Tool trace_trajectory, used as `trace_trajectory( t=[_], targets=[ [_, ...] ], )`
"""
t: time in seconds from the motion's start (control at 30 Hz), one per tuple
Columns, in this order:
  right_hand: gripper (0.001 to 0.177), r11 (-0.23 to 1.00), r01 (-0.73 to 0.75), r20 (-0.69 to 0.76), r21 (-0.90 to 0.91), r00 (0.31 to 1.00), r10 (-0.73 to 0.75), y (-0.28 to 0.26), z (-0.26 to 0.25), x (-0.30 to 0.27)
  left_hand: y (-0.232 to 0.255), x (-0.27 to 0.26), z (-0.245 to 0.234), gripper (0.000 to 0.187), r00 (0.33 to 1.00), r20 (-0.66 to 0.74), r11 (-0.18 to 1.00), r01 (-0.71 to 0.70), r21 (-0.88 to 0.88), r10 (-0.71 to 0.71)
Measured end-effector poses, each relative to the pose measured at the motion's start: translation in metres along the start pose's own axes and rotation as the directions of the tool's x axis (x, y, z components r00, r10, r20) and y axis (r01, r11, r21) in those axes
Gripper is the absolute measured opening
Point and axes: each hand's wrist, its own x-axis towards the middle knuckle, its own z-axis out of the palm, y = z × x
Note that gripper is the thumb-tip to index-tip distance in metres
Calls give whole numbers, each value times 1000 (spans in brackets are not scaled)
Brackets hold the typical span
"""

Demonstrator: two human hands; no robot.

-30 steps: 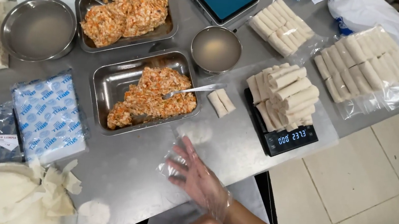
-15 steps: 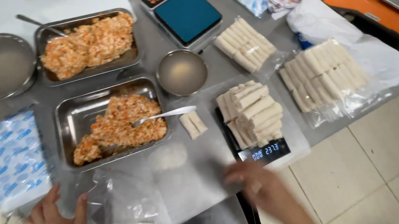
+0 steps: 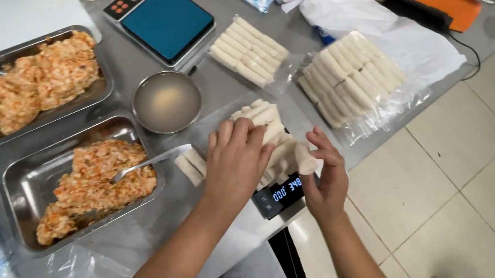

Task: Packaging handmade spring rolls into plastic bags on a production line

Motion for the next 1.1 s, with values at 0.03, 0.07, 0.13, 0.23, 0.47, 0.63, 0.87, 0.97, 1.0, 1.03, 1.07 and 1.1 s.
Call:
trace_trajectory(
  t=[0.03, 0.07, 0.13, 0.23, 0.47, 0.63, 0.87, 0.97, 1.0, 1.03, 1.07, 1.1],
  targets=[
    [20, 976, -124, -71, 178, 988, 139, -7, 0, -4, 3, 1, 7, 28, 1000, 14, 996, -29, 89, 28],
    [25, 906, -226, -117, 357, 952, 283, -15, 0, -8, 6, 1, 13, 34, 998, 30, 983, -59, 176, 55],
    [30, 786, -280, -103, 552, 912, 397, -13, 2, -19, 9, -2, 13, 29, 999, 25, 997, -50, 57, 48],
    [42, 473, -354, 42, 807, 833, 552, -20, 14, -37, 22, -23, 10, 32, 989, 57, 931, 149, -335, -137],
    [48, 313, -567, 220, 762, 681, 699, -40, 40, -86, 49, -81, 22, 38, 970, -99, 754, 106, -648, -222],
    [67, 324, -628, 310, 708, 688, 657, -57, 11, -41, 59, -94, 20, 67, 960, 280, 798, 184, -574, -20],
    [32, 87, -604, 307, 792, 518, 799, -6, 9, -70, -19, 3, 4, 51, 995, 91, 993, 38, -115, -28],
    [42, 55, -656, 358, 753, 477, 803, -17, 17, -60, -39, 6, 17, 30, 992, 91, 992, 91, -88, -83],
    [42, 56, -656, 358, 752, 479, 801, -28, 18, -48, -33, 1, 14, 30, 993, 88, 992, 91, -87, -83],
    [49, 31, -661, 369, 750, 456, 810, -40, 20, -38, -27, -5, 11, 30, 996, 48, 985, 87, -147, -81],
    [56, 6, -666, 379, 746, 433, 818, -52, 21, -28, -21, -12, 8, 31, 997, 8, 975, 81, -207, -81],
    [56, 4, -664, 377, 748, 429, 821, -57, 23, -28, -14, -28, 12, 31, 997, 15, 975, 81, -209, -80]
  ],
)
